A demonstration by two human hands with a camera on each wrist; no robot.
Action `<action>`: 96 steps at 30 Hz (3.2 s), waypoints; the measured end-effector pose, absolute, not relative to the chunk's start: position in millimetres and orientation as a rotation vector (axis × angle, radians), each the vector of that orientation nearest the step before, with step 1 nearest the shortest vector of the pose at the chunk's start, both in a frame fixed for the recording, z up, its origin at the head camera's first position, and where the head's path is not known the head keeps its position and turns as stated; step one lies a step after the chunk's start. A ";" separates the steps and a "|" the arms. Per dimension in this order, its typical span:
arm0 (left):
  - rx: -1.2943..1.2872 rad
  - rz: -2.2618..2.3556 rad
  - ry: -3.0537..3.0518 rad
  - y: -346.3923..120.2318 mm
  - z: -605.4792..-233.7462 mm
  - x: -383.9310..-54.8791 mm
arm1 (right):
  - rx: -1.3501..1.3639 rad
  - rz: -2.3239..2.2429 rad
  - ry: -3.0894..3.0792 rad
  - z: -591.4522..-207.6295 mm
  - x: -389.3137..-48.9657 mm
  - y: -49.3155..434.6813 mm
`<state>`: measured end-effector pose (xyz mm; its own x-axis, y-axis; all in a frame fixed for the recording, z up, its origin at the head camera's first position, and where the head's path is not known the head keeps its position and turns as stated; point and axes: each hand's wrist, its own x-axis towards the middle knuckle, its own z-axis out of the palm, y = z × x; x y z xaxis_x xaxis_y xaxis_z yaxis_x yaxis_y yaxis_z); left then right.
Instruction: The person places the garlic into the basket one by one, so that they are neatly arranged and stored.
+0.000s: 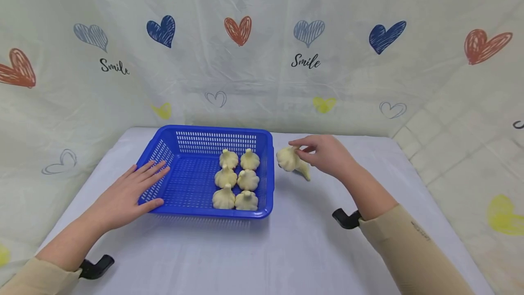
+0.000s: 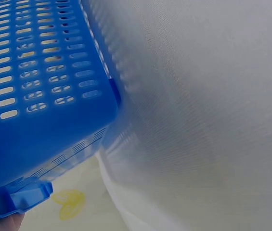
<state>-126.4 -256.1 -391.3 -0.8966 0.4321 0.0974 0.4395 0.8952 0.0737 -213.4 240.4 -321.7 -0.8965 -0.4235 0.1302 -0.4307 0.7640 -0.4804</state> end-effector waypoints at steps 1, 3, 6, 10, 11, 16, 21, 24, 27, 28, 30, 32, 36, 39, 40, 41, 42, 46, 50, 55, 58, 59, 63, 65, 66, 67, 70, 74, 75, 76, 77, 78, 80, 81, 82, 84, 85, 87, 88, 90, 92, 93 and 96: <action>-0.687 -0.143 -2.981 -256.2 -391.3 -126.4 | 0.704 0.811 -2.945 -318.1 -216.0 236.9; -0.688 -0.143 -2.984 -256.2 -391.0 -126.4 | 0.682 0.822 -2.970 -310.8 -221.3 229.7; -0.691 -0.142 -2.986 -256.1 -391.2 -126.7 | 0.665 0.818 -3.017 -300.0 -228.8 217.7; -0.697 -0.147 -2.990 -255.6 -391.4 -126.9 | 0.690 0.797 -3.063 -287.2 -238.7 197.8; -0.698 -0.152 -2.991 -255.5 -391.1 -126.8 | 0.700 0.801 -3.071 -284.3 -241.0 191.9; -0.693 -0.169 -2.989 -254.9 -390.2 -126.0 | 0.783 0.806 -3.103 -273.1 -252.9 161.2; -0.690 -0.165 -2.989 -254.0 -390.5 -125.9 | 0.851 0.771 -3.119 -269.4 -263.2 131.9; -0.692 -0.166 -2.987 -254.0 -390.3 -126.2 | 0.926 0.735 -3.088 -271.1 -268.8 114.5; -0.691 -0.171 -2.983 -254.4 -390.9 -126.1 | 0.999 0.718 -3.070 -274.2 -273.4 97.7; -0.691 -0.170 -2.980 -254.6 -390.9 -126.0 | 1.026 0.710 -3.064 -275.4 -274.9 92.3; -0.690 -0.168 -2.972 -255.2 -391.4 -125.7 | 1.080 0.705 -3.058 -277.5 -277.3 82.0; -0.681 -0.171 -2.976 -256.1 -392.2 -125.7 | 1.146 0.653 -3.028 -279.5 -279.5 71.6; -0.676 -0.185 -2.983 -257.5 -393.7 -126.0 | 1.246 0.556 -2.974 -284.3 -282.6 53.2; -0.676 -0.186 -2.987 -257.9 -393.5 -126.1 | 1.300 0.475 -2.949 -289.7 -284.2 40.5; -0.677 -0.183 -2.990 -258.0 -393.3 -126.1 | 1.319 0.444 -2.947 -291.9 -284.6 36.4; -0.678 -0.179 -2.989 -257.9 -393.2 -126.2 | 1.335 0.410 -2.944 -294.1 -284.9 32.5; -0.673 -0.177 -2.995 -257.8 -392.7 -126.3 | 1.358 0.385 -2.937 -296.4 -285.4 28.9; -0.675 -0.173 -3.000 -257.1 -391.8 -126.4 | 1.406 0.309 -2.941 -305.3 -287.2 16.1; -0.686 -0.172 -2.988 -257.3 -392.5 -126.5 | 1.406 0.207 -2.977 -311.6 -289.6 4.5; -0.694 -0.179 -2.967 -256.8 -392.3 -126.3 | 1.431 0.102 -3.019 -316.0 -292.8 -4.9; -0.699 -0.179 -2.962 -256.3 -391.9 -126.7 | 1.433 0.090 -3.045 -319.0 -294.6 -7.1; -0.702 -0.174 -2.963 -256.2 -391.8 -126.8 | 1.434 0.079 -3.052 -319.9 -295.0 -7.4; -0.705 -0.171 -2.973 -256.3 -392.4 -127.5 | 1.433 0.053 -3.073 -324.7 -296.2 -8.0; -0.706 -0.172 -2.971 -256.4 -392.6 -127.4 | 1.437 0.039 -3.081 -327.4 -296.6 -8.4; -0.705 -0.173 -2.970 -256.4 -392.7 -127.3 | 1.438 0.031 -3.085 -328.5 -296.6 -8.7; -0.704 -0.174 -2.966 -256.5 -393.0 -127.3 | 1.441 0.020 -3.085 -329.6 -296.6 -9.0; -0.699 -0.180 -2.955 -257.0 -393.5 -127.1 | 1.435 -0.026 -3.089 -333.0 -297.4 -9.7; -0.694 -0.190 -2.954 -257.7 -393.7 -127.3 | 1.405 -0.091 -3.101 -335.9 -299.6 -9.5; -0.692 -0.190 -2.957 -257.9 -393.5 -127.3 | 1.396 -0.101 -3.110 -336.3 -300.2 -9.3; -0.692 -0.189 -2.960 -258.1 -393.4 -127.4 | 1.387 -0.109 -3.118 -336.8 -300.9 -9.2; -0.692 -0.187 -2.962 -258.1 -393.2 -127.5 | 1.378 -0.122 -3.124 -337.2 -301.7 -9.0; -0.693 -0.185 -2.967 -258.2 -392.7 -127.5 | 1.373 -0.132 -3.130 -337.6 -302.4 -9.1; -0.696 -0.179 -2.972 -258.4 -392.8 -127.9 | 1.359 -0.135 -3.145 -338.4 -302.9 -8.6; -0.695 -0.177 -2.975 -258.5 -392.9 -128.1 | 1.357 -0.140 -3.148 -338.6 -303.0 -8.5; -0.696 -0.177 -2.976 -258.6 -393.0 -128.3 | 1.355 -0.146 -3.149 -338.7 -303.0 -8.5; -0.698 -0.178 -2.975 -258.8 -393.1 -128.4 | 1.351 -0.151 -3.152 -338.6 -302.7 -8.4; -0.700 -0.178 -2.970 -259.0 -393.3 -128.5 | 1.351 -0.152 -3.153 -338.4 -302.4 -8.4; -0.698 -0.177 -2.960 -259.2 -393.7 -128.5 | 1.351 -0.156 -3.155 -338.1 -301.8 -8.7; -0.698 -0.176 -2.955 -259.2 -393.7 -128.5 | 1.352 -0.161 -3.154 -338.0 -301.5 -8.7; -0.698 -0.178 -2.947 -259.4 -394.1 -128.7 | 1.356 -0.172 -3.150 -337.7 -300.8 -9.1; -0.695 -0.179 -2.945 -259.4 -394.4 -128.7 | 1.361 -0.178 -3.144 -337.9 -300.1 -9.6; -0.693 -0.182 -2.946 -259.4 -394.4 -128.7 | 1.365 -0.183 -3.138 -338.1 -299.9 -9.9; -0.688 -0.187 -2.953 -259.2 -394.0 -128.3 | 1.366 -0.191 -3.126 -338.7 -298.8 -10.4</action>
<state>-128.3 -259.2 -394.0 -0.8923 0.4329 0.1282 0.4456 0.8900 0.0962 -298.8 -10.4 -338.7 -0.6487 -0.7028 -0.2920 -0.7331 0.6801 -0.0083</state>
